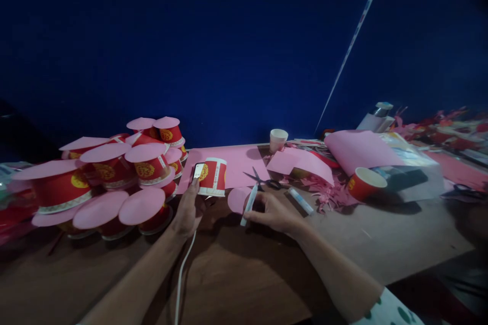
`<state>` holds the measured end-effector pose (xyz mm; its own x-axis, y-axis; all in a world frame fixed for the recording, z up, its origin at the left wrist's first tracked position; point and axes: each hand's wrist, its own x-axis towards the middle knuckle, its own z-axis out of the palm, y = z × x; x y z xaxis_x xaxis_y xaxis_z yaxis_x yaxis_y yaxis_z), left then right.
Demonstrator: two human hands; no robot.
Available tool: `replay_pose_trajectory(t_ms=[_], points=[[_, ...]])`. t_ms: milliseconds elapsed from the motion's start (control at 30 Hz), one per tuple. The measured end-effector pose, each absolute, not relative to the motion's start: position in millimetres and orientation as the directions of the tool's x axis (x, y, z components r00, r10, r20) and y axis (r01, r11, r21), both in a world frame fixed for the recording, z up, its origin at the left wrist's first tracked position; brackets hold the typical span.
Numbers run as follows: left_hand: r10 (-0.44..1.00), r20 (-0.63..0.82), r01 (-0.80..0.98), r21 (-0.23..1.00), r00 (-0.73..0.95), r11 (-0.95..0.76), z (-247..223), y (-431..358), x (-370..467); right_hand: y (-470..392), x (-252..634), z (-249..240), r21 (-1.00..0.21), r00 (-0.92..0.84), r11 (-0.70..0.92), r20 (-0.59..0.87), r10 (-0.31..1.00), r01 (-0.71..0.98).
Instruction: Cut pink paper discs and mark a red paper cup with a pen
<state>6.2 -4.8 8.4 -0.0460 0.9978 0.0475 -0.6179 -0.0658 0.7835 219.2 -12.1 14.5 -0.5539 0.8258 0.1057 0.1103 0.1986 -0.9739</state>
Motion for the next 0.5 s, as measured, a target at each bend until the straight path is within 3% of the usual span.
replay_pose_trajectory(t_ms=[200, 500], points=[[0.999, 0.017, -0.624, 0.781, -0.027, -0.031, 7.6, -3.8, 4.9, -7.4, 215.2, 7.0, -0.946, -0.466, -0.154, -0.004, 0.885, -0.285], [1.000, 0.015, -0.622, 0.783, -0.015, -0.021, 9.1, -4.0, 5.7, -10.4, 213.6, 7.1, -0.870, -0.464, -0.220, 0.011, 0.886, -0.441]])
